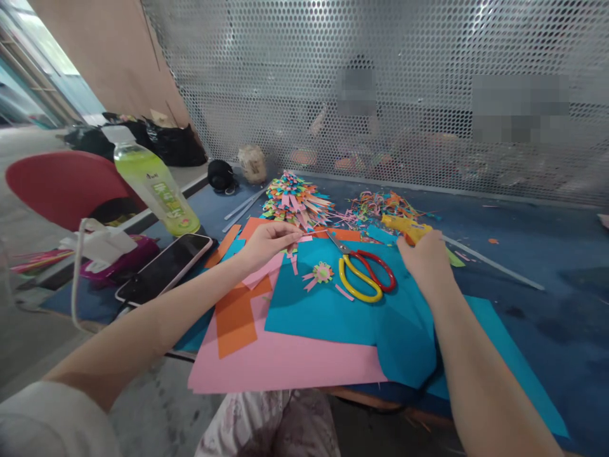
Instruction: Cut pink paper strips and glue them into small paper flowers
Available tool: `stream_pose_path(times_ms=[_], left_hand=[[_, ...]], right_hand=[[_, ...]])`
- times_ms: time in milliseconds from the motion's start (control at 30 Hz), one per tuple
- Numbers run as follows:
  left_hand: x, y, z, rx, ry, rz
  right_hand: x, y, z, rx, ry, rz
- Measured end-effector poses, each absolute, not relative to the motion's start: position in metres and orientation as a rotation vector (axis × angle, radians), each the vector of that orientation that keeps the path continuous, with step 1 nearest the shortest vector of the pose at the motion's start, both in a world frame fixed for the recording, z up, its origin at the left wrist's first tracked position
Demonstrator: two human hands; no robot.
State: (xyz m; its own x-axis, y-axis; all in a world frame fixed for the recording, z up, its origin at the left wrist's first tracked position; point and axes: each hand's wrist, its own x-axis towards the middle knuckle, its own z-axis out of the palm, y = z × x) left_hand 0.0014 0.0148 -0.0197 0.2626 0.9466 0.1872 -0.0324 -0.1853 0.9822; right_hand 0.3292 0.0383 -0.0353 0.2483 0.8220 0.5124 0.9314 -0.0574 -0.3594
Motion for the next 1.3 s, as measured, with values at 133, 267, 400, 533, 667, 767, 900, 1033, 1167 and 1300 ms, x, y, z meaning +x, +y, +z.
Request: stream_pose_path(times_ms=[133, 267, 400, 533, 667, 767, 900, 1033, 1167, 1300], left_hand=[[0.004, 0.011, -0.019, 1.460, 0.857, 1.073], [0.007, 0.004, -0.016, 1.470, 0.855, 0.997], [0.010, 0.000, -0.016, 1.455, 0.868, 0.925], [0.009, 0.002, -0.019, 1.448, 0.861, 0.913], [0.009, 0.005, -0.023, 1.468, 0.856, 0.888], [0.009, 0.007, -0.027, 1.504, 0.843, 0.864], [0.008, 0.008, -0.029, 1.532, 0.840, 0.855], [0.009, 0.008, -0.028, 1.532, 0.849, 0.856], [0.009, 0.007, -0.025, 1.480, 0.857, 0.893], [0.009, 0.007, -0.024, 1.441, 0.864, 0.936]], right_hand=[[0.327, 0.037, -0.036, -2.071, -1.400, -0.246], [0.295, 0.019, -0.017, -1.766, -1.722, -0.215], [0.256, -0.003, -0.001, -1.303, -2.154, 0.153], [0.239, -0.015, 0.003, -1.206, -2.081, 0.288], [0.239, -0.016, 0.003, -1.216, -2.082, 0.341], [0.240, -0.016, 0.001, -1.184, -2.119, 0.314], [0.238, -0.016, -0.001, -1.189, -2.116, 0.283], [0.236, -0.017, 0.001, -1.201, -2.137, 0.263], [0.250, -0.010, 0.008, -1.342, -2.057, 0.192], [0.293, 0.008, 0.012, -1.632, -1.892, -0.096]])
